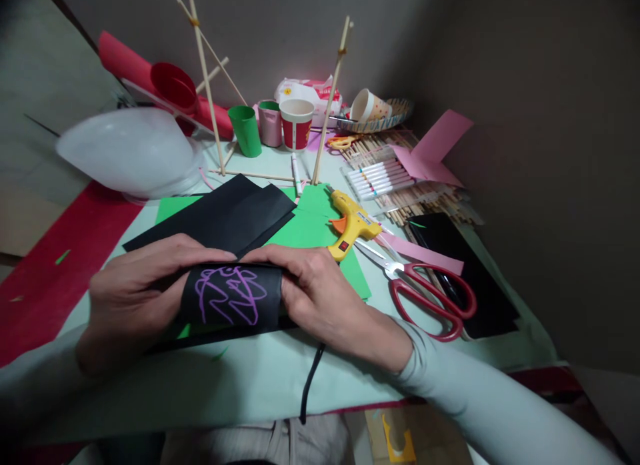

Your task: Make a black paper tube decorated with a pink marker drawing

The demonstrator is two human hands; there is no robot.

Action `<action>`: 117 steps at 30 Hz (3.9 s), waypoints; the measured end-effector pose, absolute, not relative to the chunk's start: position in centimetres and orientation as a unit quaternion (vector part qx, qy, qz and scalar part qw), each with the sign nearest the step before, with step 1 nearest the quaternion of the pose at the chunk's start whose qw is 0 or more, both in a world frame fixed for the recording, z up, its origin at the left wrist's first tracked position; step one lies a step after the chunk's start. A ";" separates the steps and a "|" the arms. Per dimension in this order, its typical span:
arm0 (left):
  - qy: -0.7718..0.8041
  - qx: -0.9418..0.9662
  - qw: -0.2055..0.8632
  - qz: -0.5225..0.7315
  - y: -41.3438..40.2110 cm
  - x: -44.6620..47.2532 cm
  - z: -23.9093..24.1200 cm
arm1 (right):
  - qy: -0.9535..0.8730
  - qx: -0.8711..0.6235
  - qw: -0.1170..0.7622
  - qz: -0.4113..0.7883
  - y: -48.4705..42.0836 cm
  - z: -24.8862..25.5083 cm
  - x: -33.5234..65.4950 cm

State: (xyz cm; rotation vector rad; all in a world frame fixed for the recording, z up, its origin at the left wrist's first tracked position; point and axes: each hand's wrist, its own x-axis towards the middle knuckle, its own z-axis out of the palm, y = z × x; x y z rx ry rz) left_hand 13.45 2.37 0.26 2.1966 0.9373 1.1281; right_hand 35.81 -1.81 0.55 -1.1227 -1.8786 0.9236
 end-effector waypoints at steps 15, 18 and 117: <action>0.317 0.838 0.140 0.422 1.5 12.9 -0.2 | -0.711 -0.445 0.420 0.346 -1.7 0.5 36.0; 0.297 0.854 0.152 0.398 1.9 13.3 0.3 | -0.719 -0.442 0.413 0.343 -1.5 -0.2 36.1; 0.377 0.757 0.395 0.358 3.2 13.5 1.6 | -0.666 -0.472 0.429 0.386 -1.7 0.7 35.6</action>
